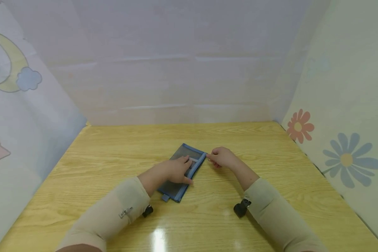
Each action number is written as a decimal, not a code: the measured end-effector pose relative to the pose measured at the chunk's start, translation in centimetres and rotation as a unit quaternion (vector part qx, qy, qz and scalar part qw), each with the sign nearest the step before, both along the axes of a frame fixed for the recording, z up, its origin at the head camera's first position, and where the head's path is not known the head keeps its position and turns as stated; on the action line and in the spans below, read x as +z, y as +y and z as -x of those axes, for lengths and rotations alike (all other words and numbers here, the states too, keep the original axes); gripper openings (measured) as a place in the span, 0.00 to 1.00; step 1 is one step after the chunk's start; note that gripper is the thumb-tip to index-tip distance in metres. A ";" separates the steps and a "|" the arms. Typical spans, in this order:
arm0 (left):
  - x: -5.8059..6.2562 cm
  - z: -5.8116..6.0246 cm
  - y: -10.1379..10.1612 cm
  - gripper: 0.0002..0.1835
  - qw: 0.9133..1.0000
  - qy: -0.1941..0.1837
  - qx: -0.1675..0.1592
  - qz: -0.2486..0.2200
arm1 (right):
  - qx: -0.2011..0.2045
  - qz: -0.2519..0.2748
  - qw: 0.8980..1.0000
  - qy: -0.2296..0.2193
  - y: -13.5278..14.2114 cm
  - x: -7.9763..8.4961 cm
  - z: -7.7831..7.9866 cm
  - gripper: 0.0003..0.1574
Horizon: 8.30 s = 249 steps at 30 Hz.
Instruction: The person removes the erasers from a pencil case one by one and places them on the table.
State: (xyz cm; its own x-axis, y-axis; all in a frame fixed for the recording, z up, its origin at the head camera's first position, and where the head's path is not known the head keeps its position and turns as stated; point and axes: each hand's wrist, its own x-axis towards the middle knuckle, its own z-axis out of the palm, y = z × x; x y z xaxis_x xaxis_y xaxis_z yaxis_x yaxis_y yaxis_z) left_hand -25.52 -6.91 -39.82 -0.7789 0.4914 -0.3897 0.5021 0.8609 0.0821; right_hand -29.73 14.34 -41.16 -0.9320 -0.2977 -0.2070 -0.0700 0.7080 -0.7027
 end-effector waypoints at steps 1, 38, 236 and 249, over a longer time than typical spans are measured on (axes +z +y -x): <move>-0.1 -0.3 0.1 0.49 1.000 0.013 0.006 0.002 | -0.001 0.002 1.000 -0.001 0.0 0.0 0.0 0.22; -0.1 1.4 -2.4 0.38 0.947 -0.062 0.179 -0.260 | 0.028 0.024 0.999 0.001 -0.2 0.1 -1.1 0.21; -1.2 1.2 -6.7 0.49 0.942 -0.104 0.146 -0.285 | 0.039 0.064 0.995 0.068 -4.6 -0.6 -3.3 0.13; -1.2 1.5 -6.6 0.49 0.942 -0.113 0.154 -0.275 | 0.039 0.064 0.993 0.092 -4.7 -1.2 -3.5 0.14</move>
State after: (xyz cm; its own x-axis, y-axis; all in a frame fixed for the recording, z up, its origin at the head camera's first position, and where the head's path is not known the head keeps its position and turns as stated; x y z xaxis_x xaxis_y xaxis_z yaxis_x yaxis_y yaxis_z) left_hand -27.01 -13.47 -41.04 -0.8447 0.4321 -0.3158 0.1514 0.7589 0.6333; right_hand -26.24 9.66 -42.38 -0.9239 -0.3826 0.0082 -0.2554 0.6007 -0.7576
